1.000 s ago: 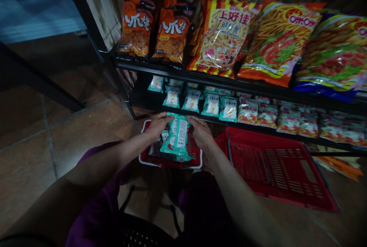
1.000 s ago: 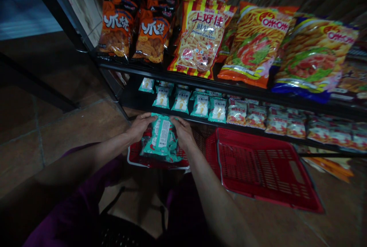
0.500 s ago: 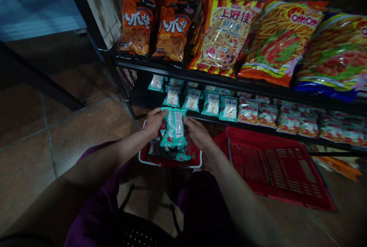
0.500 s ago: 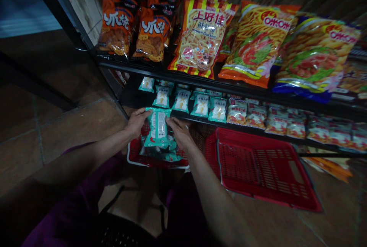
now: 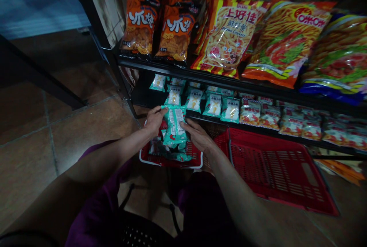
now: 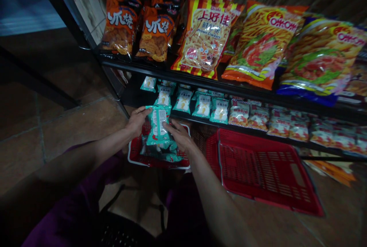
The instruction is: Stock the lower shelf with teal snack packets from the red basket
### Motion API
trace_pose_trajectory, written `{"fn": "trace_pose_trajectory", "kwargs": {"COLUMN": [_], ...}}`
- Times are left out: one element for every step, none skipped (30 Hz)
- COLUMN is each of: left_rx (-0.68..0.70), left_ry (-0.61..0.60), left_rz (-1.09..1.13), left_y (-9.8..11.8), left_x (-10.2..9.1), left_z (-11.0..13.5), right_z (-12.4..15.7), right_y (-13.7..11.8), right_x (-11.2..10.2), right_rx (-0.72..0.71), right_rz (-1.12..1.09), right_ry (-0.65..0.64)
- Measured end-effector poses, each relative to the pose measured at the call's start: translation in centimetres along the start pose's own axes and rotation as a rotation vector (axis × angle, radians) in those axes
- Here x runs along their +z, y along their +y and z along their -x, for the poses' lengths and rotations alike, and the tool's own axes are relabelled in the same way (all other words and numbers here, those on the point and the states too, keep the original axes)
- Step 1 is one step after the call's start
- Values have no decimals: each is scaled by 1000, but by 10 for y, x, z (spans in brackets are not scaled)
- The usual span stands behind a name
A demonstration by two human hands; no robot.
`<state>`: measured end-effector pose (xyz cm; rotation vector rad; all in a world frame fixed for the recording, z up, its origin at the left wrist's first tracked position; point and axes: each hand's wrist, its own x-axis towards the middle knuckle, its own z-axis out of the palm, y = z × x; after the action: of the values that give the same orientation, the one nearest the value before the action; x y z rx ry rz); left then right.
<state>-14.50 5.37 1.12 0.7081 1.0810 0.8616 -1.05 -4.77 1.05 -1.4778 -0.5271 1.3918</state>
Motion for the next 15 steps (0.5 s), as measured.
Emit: {"fn": "trace_pose_trajectory", "kwargs": {"left_rx": [-16,-38,-60,-82,-100,-111,-116,-120,-125,-132,-141,-152,-164,-180,-197], "left_ry": [19,33,41,40,29,8,-18,-45,-70,-90,-105,-118,-130,-141,-154], "left_rz": [-11,-18,-21,-20,-18,-15,-14,-15,-18,-24,-33,-46,-61,-79,-100], "left_y": [2,4,5,7,7,8,8,8,8,8,8,8,8,7,7], "left_x": [1,1,2,3,4,4,5,5,5,4,4,4,4,4,3], "left_z": [1,2,3,4,5,6,6,7,8,9,10,10,11,12,12], "right_z": [0,0,0,0,1,1,1,2,1,1,1,0,0,-1,-1], "right_y": [0,0,0,-1,-1,-2,-2,-3,-3,-3,-2,-1,0,0,1], "right_x": [0,0,0,0,0,1,1,0,0,0,-1,-2,-3,-3,-4], "right_rx": [2,6,10,12,13,12,11,7,2,-4,-11,-21,-34,-57,-81], "right_rz": [-5,-11,-16,-22,-27,-31,-32,-31,-25,-16,-5,7,20,36,50], "right_ry": [16,38,57,67,63,54,47,47,52,63,78,93,106,125,140]}}
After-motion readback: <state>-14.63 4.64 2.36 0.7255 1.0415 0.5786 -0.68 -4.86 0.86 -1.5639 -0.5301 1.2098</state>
